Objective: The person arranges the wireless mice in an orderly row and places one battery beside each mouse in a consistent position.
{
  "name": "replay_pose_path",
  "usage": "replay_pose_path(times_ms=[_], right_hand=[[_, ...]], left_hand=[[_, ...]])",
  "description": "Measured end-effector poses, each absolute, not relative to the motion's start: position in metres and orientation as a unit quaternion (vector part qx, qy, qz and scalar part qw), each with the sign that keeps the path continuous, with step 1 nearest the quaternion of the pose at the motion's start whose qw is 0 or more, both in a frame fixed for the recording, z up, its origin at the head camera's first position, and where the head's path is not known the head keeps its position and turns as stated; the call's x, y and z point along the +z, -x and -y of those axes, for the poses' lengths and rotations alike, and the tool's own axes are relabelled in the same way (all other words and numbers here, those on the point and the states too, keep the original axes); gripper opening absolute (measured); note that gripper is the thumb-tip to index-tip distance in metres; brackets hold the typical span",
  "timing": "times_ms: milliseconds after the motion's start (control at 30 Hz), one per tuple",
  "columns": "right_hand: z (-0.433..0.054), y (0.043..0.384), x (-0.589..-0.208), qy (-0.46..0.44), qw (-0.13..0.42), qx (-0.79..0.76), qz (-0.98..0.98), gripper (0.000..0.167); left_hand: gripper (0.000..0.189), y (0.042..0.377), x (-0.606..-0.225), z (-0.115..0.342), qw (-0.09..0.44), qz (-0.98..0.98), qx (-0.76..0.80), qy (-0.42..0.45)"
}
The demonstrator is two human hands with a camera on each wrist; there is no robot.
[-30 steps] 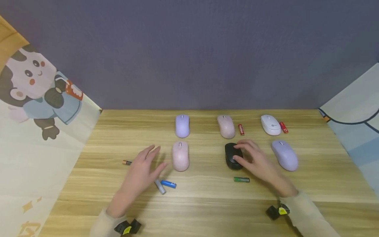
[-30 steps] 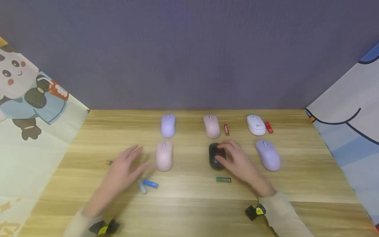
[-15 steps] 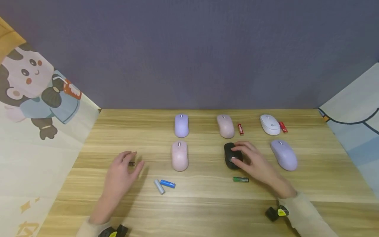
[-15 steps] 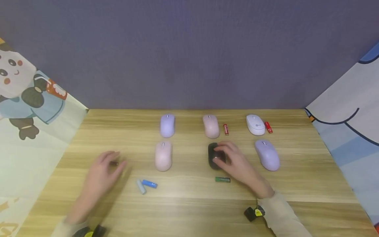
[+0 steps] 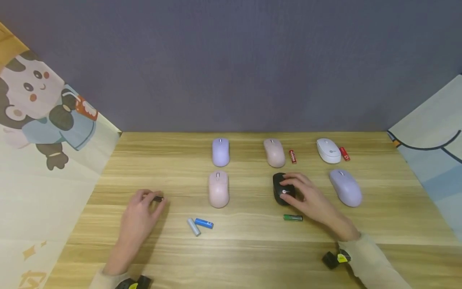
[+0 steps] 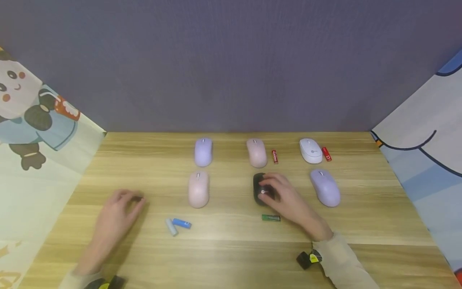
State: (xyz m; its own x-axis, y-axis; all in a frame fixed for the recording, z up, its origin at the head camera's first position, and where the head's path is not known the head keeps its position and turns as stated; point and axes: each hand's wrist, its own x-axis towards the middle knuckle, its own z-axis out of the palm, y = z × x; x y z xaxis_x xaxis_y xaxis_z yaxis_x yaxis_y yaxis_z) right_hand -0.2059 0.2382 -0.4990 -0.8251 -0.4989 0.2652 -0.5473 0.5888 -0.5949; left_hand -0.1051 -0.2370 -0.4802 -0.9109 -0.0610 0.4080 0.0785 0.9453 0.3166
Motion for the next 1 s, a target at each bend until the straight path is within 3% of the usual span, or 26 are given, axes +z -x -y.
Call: replay_pose_path(times_ms=[300,567,767,1000], right_hand=[[-0.2372,0.2063,-0.4994,-0.300,0.045,0.341,0.890,0.035],[-0.2378,0.2059,-0.4993,-0.300,0.042,0.338,0.891,0.034],[-0.2382,0.2064,-0.4999,-0.303,0.041,0.340,0.889,0.035],[-0.2382,0.2076,-0.5007,-0.306,0.042,0.344,0.886,0.035]], left_hand=[[0.033,0.1060,-0.4813,0.2395,0.168,0.971,-0.171,-0.008],[0.010,0.1090,-0.4842,0.2421,0.215,0.963,-0.161,0.039],[0.015,0.1108,-0.4843,0.2444,0.231,0.960,-0.151,0.056],[0.031,0.1095,-0.4801,0.2455,0.178,0.969,-0.165,0.039]])
